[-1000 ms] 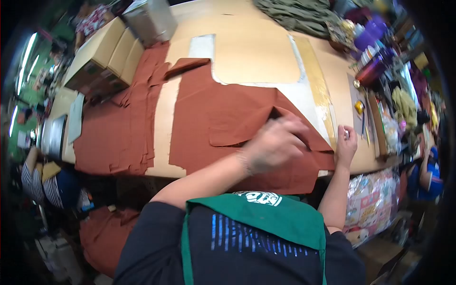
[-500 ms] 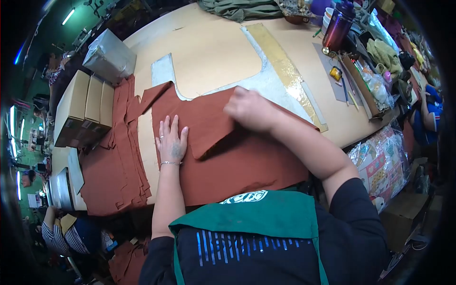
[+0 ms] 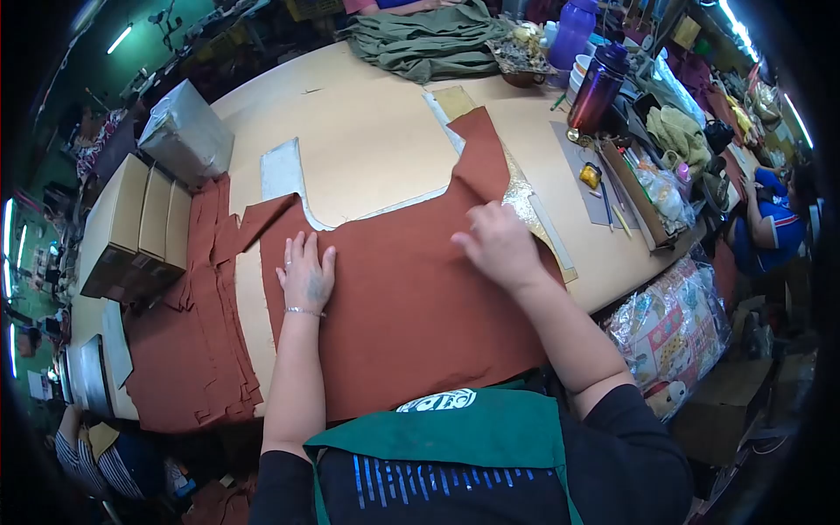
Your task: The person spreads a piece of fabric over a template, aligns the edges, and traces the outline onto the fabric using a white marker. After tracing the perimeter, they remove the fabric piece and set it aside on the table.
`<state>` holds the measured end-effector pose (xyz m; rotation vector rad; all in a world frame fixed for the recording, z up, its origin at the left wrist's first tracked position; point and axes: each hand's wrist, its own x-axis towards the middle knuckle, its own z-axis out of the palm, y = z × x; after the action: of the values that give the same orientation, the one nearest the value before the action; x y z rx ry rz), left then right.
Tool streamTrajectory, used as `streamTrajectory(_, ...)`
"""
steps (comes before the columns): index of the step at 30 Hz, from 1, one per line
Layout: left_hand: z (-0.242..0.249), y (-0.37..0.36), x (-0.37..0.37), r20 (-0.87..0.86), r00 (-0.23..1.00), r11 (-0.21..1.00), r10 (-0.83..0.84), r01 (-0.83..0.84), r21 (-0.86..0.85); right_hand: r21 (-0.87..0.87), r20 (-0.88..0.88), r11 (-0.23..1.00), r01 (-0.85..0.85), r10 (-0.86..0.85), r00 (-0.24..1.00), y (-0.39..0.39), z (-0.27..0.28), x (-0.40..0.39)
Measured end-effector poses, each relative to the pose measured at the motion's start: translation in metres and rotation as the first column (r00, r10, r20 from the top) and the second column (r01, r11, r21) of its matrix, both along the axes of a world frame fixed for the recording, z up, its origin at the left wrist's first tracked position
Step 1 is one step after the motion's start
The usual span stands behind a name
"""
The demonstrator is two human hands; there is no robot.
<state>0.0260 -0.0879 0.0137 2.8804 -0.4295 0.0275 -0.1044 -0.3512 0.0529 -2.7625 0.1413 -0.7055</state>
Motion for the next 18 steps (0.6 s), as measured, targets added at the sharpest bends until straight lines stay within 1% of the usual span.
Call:
streamTrajectory(1, 0.002, -0.003, 0.007, -0.017, 1.0, 1.0, 0.007, -0.007, -0.018, -0.108, -0.119, 0.994, -0.009, -0.004, 0.993, 0.009, -0.004, 0.001)
streamTrajectory(2, 0.0, -0.005, 0.013, 0.074, 0.997, 1.0, 0.011, -0.009, -0.02, -0.148, -0.182, 0.989, 0.026, -0.053, 0.982, 0.009, -0.011, 0.006)
streamTrajectory(5, -0.007, 0.002, 0.041, 0.132, 0.991, 0.995, -0.015, 0.027, -0.093, -0.211, 0.052, 0.96, 0.182, -0.175, 0.983, -0.025, -0.002, 0.023)
streamTrajectory(6, -0.008, 0.002, 0.047, 0.214, 0.977, 0.995, 0.007, 0.015, -0.103, -0.082, 0.103, 0.947, 0.31, -0.302, 0.948, -0.043, 0.001, 0.027)
streamTrajectory(7, -0.01, 0.004, 0.053, 0.221, 0.975, 0.996, 0.028, -0.01, -0.085, 0.053, 0.133, 0.903, 0.426, -0.429, 0.893, -0.067, 0.003, 0.029)
streamTrajectory(9, -0.013, 0.01, 0.07, 0.245, 0.967, 0.997, 0.065, -0.054, -0.051, 0.131, -0.021, 0.809, 0.573, -0.575, 0.818, -0.117, -0.018, 0.035)
streamTrajectory(10, -0.024, 0.019, 0.085, 0.233, 0.968, 0.995, 0.093, -0.082, -0.06, 0.349, -0.203, 0.752, 0.559, -0.522, 0.828, -0.131, -0.027, 0.037)
streamTrajectory(11, -0.015, 0.016, 0.087, 0.183, 0.971, 0.988, 0.155, -0.155, -0.017, 0.54, -0.359, 0.64, 0.547, -0.412, 0.837, -0.139, -0.032, 0.042)
streamTrajectory(12, -0.007, 0.012, 0.088, 0.133, 0.965, 0.972, 0.226, -0.232, 0.028, 0.688, -0.481, 0.484, 0.541, -0.254, 0.839, -0.145, -0.037, 0.049)
streamTrajectory(13, 0.0, 0.012, 0.091, 0.084, 0.948, 0.947, 0.306, -0.312, 0.074, 0.68, -0.453, 0.543, 0.492, -0.217, 0.865, -0.144, -0.039, 0.057)
streamTrajectory(14, -0.009, 0.017, 0.106, 0.053, 0.939, 0.936, 0.34, -0.343, 0.077, 0.669, -0.424, 0.601, 0.437, -0.174, 0.889, -0.138, -0.039, 0.063)
streamTrajectory(15, -0.025, 0.024, 0.124, 0.169, 0.939, 0.942, 0.298, -0.319, 0.109, 0.656, -0.398, 0.653, 0.379, -0.127, 0.908, -0.131, -0.041, 0.07)
streamTrajectory(16, -0.002, 0.013, 0.119, 0.082, 0.937, 0.925, 0.341, -0.35, 0.152, 0.733, -0.485, 0.543, 0.411, -0.006, 0.874, -0.119, -0.024, 0.075)
streamTrajectory(17, 0.018, 0.006, 0.116, 0.026, 0.948, 0.942, 0.317, -0.318, 0.107, 0.82, -0.389, 0.47, 0.327, 0.041, 0.92, -0.107, -0.019, 0.081)
streamTrajectory(18, 0.015, 0.004, 0.126, 0.029, 0.96, 0.951, 0.279, -0.281, 0.131, 0.892, -0.286, 0.386, 0.237, 0.075, 0.955, -0.095, -0.015, 0.086)
